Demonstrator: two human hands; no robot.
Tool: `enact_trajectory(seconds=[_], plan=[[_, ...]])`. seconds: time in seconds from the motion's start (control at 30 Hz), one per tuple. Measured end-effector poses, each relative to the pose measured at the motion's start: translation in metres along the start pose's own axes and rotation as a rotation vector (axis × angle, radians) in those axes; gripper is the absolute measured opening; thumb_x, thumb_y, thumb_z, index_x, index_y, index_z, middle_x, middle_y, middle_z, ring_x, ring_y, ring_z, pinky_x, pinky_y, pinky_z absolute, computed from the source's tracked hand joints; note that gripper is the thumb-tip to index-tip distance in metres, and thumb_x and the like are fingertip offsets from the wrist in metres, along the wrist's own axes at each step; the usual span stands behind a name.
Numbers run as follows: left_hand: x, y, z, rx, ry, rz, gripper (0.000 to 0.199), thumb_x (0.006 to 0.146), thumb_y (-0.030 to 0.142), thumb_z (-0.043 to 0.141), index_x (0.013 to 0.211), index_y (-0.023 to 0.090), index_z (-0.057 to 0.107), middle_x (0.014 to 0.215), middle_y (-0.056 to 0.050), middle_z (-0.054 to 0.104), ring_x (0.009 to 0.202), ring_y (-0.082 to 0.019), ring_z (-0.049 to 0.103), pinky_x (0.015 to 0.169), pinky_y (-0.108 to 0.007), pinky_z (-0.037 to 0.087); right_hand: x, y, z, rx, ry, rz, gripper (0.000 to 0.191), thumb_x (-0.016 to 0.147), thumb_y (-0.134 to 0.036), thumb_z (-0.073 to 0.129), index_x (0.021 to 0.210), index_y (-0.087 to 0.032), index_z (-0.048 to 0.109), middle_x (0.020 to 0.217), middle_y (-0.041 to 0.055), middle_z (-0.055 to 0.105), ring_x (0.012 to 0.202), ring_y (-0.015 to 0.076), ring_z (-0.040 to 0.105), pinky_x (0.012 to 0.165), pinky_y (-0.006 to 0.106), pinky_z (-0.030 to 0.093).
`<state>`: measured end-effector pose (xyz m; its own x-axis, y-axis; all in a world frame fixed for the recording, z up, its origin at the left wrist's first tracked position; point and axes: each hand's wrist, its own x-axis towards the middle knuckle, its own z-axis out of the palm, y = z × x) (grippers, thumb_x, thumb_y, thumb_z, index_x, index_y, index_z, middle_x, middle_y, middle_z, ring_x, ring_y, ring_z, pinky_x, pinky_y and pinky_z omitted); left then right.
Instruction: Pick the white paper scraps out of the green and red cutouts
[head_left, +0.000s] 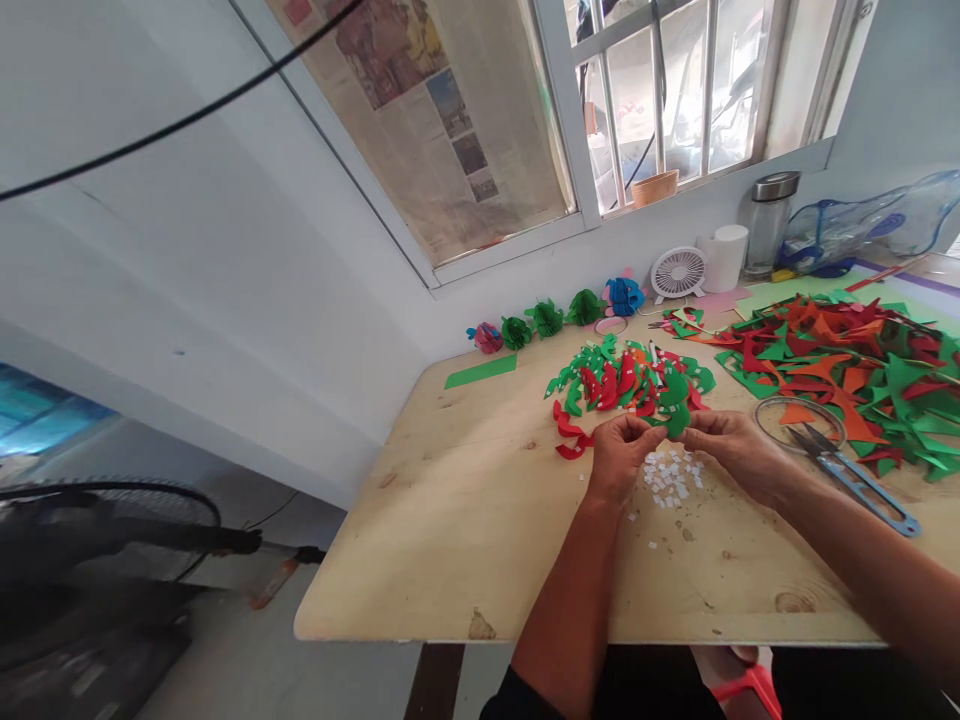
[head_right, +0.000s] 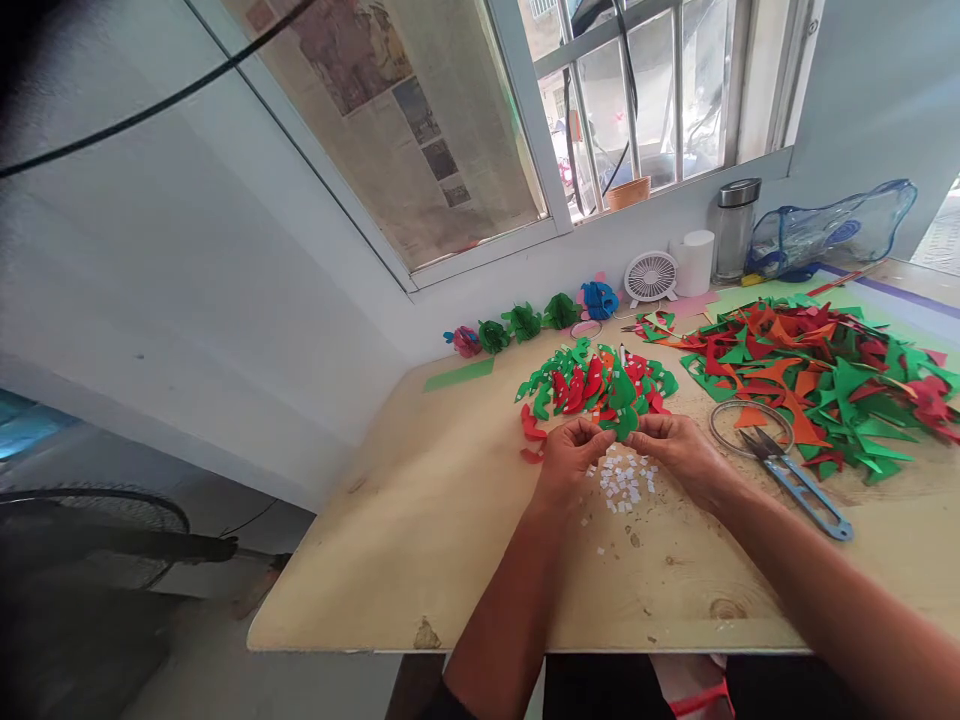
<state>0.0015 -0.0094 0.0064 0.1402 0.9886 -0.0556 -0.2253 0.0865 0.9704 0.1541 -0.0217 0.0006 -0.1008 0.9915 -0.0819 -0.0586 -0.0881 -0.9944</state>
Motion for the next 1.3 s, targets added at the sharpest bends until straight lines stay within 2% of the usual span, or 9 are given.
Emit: enact_trajectory(seconds=[0.27, 0.47, 0.7, 0.97, 1.3], plan=[[0.0013, -0.0023, -0.0003, 0.006, 0.010, 0.014, 0.039, 0.049, 0.042, 0.081, 0.051, 0.013, 0.056, 0.048, 0.004, 0.049, 0.047, -0.005, 0.039, 0.048, -0.020, 0.028, 0.0003, -0.0013, 0.0000, -0.036, -0.010, -0.013, 0.055, 0.046, -0.067, 0.074, 0.070, -0.018, 0.074, 0.069, 0.0056, 0.069, 0.068, 0.0195, 0.057, 0.063, 0.029, 0.044], [0.0000, -0.0003, -0.0005, 0.016, 0.013, 0.013, 0.040, 0.049, 0.043, 0.081, 0.052, 0.013, 0.056, 0.048, 0.005, 0.048, 0.046, -0.004, 0.037, 0.048, -0.020, 0.028, 0.0001, -0.0013, 0.0007, -0.025, 0.002, -0.007, 0.050, 0.047, -0.064, 0.076, 0.069, -0.018, 0.074, 0.068, 0.0048, 0.068, 0.066, 0.0179, 0.054, 0.061, 0.028, 0.042], [-0.0014, 0.0026, -0.0004, -0.002, 0.007, 0.010, 0.038, 0.049, 0.041, 0.081, 0.051, 0.013, 0.055, 0.048, 0.004, 0.048, 0.047, -0.004, 0.038, 0.048, -0.020, 0.028, -0.0024, -0.0036, 0.0022, 0.042, -0.032, 0.023, 0.047, 0.046, -0.061, 0.078, 0.068, -0.019, 0.074, 0.068, 0.0044, 0.069, 0.068, 0.0186, 0.056, 0.065, 0.029, 0.043], [-0.0011, 0.0016, -0.0008, 0.002, -0.001, 0.007, 0.038, 0.049, 0.041, 0.081, 0.052, 0.013, 0.055, 0.048, 0.005, 0.049, 0.046, -0.004, 0.038, 0.048, -0.020, 0.028, -0.0025, -0.0047, 0.0026, -0.030, 0.002, -0.008, 0.054, 0.044, -0.068, 0.075, 0.068, -0.018, 0.074, 0.070, 0.0059, 0.070, 0.070, 0.0208, 0.059, 0.065, 0.030, 0.045], [-0.0007, 0.0004, -0.0007, -0.024, 0.006, 0.001, 0.038, 0.049, 0.039, 0.082, 0.053, 0.013, 0.054, 0.049, 0.005, 0.049, 0.047, -0.004, 0.039, 0.049, -0.019, 0.029, -0.0028, -0.0040, 0.0029, 0.071, -0.024, 0.023, 0.047, 0.044, -0.060, 0.080, 0.067, -0.020, 0.074, 0.067, 0.0036, 0.069, 0.069, 0.0189, 0.058, 0.068, 0.030, 0.044]])
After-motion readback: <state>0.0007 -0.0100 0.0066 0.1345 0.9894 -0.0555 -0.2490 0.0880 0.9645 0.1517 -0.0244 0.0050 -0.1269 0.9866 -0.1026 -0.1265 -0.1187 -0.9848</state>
